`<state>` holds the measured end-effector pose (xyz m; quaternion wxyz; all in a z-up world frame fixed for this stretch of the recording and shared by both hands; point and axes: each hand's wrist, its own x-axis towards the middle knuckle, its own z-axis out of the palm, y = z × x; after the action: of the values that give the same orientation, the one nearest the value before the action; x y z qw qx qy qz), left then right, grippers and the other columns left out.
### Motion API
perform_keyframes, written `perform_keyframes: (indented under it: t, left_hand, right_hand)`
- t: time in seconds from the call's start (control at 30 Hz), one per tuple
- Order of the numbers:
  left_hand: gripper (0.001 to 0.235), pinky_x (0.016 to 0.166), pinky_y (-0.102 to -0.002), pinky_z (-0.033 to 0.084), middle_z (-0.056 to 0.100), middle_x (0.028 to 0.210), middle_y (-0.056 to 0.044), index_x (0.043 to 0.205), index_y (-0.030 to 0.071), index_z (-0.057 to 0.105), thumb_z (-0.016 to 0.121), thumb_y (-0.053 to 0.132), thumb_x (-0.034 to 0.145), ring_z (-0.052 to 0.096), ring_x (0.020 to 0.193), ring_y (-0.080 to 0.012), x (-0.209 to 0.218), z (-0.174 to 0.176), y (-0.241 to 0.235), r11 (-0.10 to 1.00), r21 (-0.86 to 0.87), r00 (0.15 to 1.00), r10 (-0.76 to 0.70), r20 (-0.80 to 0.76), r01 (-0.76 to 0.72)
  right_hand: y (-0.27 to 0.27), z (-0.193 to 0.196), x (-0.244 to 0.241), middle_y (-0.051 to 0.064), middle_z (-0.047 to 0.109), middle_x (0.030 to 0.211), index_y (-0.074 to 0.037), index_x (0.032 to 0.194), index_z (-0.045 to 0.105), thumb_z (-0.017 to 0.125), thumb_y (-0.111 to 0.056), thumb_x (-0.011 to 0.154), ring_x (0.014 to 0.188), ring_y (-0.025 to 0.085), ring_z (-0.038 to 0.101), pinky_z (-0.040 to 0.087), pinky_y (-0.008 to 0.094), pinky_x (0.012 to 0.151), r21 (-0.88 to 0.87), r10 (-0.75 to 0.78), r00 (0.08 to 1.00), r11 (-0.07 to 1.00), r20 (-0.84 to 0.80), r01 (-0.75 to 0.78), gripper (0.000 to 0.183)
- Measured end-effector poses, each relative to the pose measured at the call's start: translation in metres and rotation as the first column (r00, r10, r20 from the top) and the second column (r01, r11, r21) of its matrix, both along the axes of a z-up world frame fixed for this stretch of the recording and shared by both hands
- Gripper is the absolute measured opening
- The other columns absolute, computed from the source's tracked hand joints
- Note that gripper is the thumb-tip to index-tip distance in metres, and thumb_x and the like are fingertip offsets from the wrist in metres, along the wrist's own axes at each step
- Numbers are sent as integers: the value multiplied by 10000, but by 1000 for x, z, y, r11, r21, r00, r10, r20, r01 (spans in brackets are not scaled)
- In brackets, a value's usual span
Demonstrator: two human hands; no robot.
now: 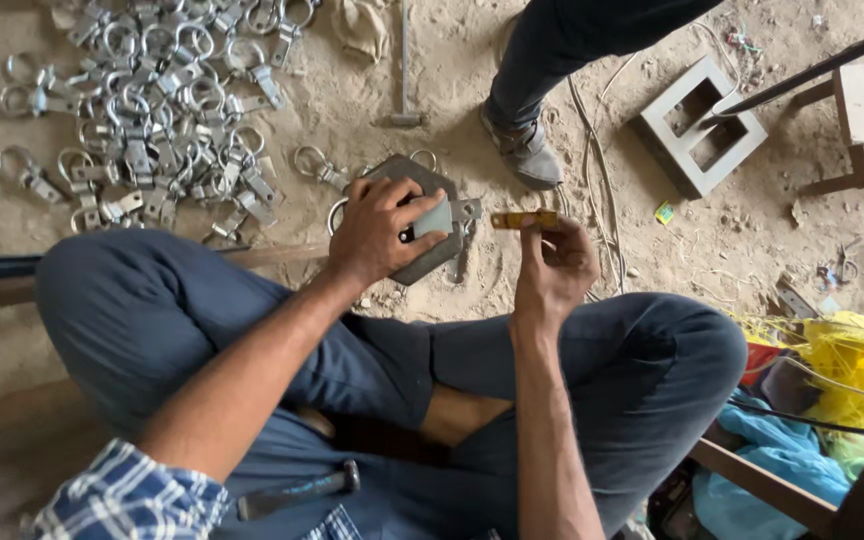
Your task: The person assembles metal shackles by placing individual components into a jig and using a hammer to secure pins into the hardware. They work by hand, selecting parts from a pile on the floor.
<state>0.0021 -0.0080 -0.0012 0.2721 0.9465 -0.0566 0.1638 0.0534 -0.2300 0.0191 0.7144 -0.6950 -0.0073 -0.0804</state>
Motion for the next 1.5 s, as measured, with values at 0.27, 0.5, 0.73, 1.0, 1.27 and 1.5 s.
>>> perform_keyframes:
  t: [0.27,0.5,0.73,1.0,1.27,1.5]
  left_hand:
    - [529,1039,-459,364,622,1125,-40,1299,144,731,703,530,937,571,1073,-230,0,6,-1,999,41,999,8,-33,-6]
    - [551,1009,-461,370,621,1131,-45,1310,133,726,692,542,942,559,1060,-234,1,9,0,1000,7,998,-7,-58,7]
    - [547,969,-464,381,632,1137,-38,1311,147,723,746,491,887,560,1039,-234,3,8,0,1000,19,997,-12,-75,13]
    - [535,948,-459,388,645,1134,-58,1334,135,711,753,453,906,570,1045,-245,3,11,0,998,60,996,-26,-83,31]
    - [517,939,-472,386,648,1127,-72,1328,138,708,744,454,920,578,1043,-258,9,7,5,998,38,997,-45,-66,48]
    - [540,928,-507,384,655,1133,-96,1282,174,714,750,476,836,569,1040,-311,6,-1,-1,999,42,998,-12,58,10]
  right_hand:
    - [14,8,-1,99,690,934,-26,1137,759,697,-108,1042,741,133,620,518,271,587,-342,153,987,931,42,-130,139]
    - [39,26,-1,66,755,808,-36,1003,784,767,-97,898,615,130,696,547,280,577,-681,233,972,707,-34,-194,123]
    - [53,17,0,81,744,841,-14,985,766,770,-83,887,672,174,733,592,304,643,-658,282,959,722,0,-213,120]
    - [60,26,-1,89,747,861,4,972,758,769,-70,884,650,187,731,571,322,615,-638,249,967,736,-53,-225,116]
    - [63,21,3,74,697,824,-36,944,750,760,-93,874,631,200,703,553,326,568,-625,254,967,758,17,-188,91]
    - [57,25,-7,104,697,778,-45,821,745,789,-118,870,566,240,677,501,370,540,-693,211,976,697,-48,-184,99]
